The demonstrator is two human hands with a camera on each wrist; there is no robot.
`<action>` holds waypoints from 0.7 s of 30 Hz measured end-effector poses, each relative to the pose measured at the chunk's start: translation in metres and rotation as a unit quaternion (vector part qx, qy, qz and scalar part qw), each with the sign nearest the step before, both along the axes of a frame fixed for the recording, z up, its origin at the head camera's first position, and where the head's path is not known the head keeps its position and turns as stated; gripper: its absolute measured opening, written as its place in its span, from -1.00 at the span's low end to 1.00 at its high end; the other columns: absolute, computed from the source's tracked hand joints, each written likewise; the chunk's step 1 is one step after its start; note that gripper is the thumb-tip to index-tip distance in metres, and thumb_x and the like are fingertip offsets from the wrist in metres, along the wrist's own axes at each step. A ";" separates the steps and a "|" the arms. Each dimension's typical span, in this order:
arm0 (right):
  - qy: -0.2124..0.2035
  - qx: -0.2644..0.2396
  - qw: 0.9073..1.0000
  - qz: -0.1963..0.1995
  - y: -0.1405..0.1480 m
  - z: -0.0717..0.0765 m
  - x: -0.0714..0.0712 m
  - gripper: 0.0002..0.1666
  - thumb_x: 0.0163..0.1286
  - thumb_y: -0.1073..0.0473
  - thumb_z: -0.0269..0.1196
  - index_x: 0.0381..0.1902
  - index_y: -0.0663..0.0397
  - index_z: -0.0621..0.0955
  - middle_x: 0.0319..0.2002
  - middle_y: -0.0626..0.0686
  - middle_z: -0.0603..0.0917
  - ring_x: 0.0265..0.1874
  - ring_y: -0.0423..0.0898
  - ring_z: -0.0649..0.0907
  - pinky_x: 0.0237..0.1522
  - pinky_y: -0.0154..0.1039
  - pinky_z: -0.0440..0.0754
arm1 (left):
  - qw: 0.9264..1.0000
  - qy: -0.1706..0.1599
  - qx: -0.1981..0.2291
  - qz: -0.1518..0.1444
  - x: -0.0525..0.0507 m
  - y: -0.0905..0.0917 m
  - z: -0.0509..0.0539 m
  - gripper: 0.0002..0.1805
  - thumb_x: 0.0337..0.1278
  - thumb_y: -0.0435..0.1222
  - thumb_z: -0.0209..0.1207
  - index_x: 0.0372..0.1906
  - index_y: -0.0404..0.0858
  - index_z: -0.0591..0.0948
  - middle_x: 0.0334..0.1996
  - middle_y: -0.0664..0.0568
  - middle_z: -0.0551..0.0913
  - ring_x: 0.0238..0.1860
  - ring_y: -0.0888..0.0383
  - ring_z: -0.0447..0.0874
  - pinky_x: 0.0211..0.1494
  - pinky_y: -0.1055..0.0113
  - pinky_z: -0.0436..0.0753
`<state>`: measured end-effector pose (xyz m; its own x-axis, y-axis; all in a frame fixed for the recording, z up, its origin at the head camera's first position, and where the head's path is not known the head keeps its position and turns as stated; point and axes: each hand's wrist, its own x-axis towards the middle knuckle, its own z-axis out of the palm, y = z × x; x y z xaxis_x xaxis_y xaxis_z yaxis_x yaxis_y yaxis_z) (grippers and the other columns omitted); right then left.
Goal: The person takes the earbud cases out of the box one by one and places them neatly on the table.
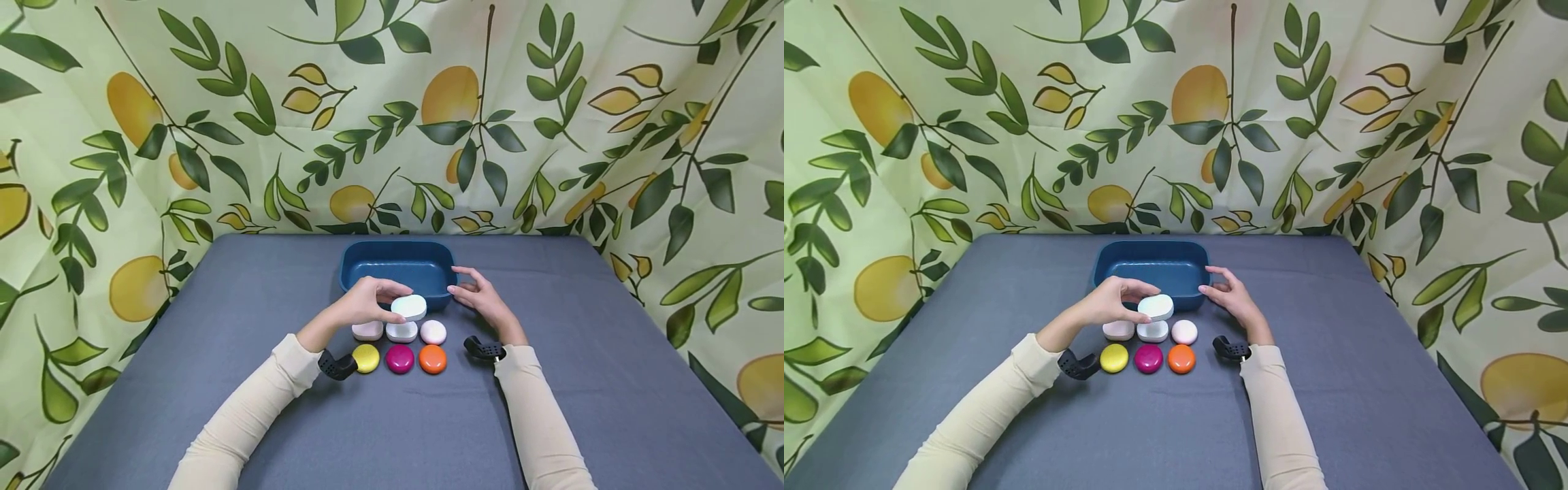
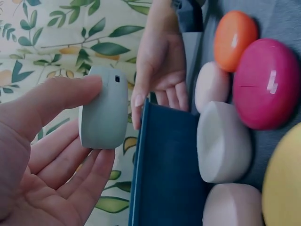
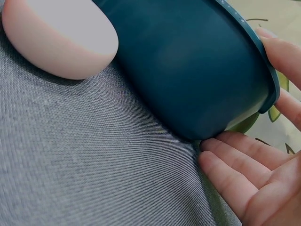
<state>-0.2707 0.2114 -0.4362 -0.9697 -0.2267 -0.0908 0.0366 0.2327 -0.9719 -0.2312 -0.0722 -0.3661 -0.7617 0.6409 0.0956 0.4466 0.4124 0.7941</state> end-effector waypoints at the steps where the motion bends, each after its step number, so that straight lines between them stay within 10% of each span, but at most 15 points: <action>1: 0.000 0.001 1.000 0.000 0.000 0.000 0.000 -0.25 0.37 0.06 0.23 0.45 -0.08 0.21 0.41 0.37 0.28 0.36 0.24 0.40 0.38 0.08 0.36 | 1.000 -0.001 -0.003 -0.001 0.003 -0.002 0.000 -0.45 -0.08 -0.37 0.41 0.12 -0.37 0.59 0.08 -0.21 0.68 0.04 -0.02 0.70 0.17 0.27 0.66; 21: 0.001 -0.002 1.000 -0.002 0.000 -0.003 0.000 -0.24 0.37 0.05 0.23 0.45 -0.08 0.21 0.44 0.34 0.23 0.35 0.25 0.41 0.37 0.06 0.37 | 0.999 0.002 -0.040 -0.020 0.069 -0.047 -0.029 -0.55 -0.16 -0.37 0.43 -0.02 -0.31 0.67 -0.02 -0.13 0.71 -0.06 0.15 0.64 0.07 0.30 0.70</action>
<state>-0.2710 0.2113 -0.4394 -0.9707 -0.2242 -0.0869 0.0346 0.2277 -0.9731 -0.1621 -0.1193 -0.3949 -0.7353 0.6762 0.0460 0.4672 0.4565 0.7572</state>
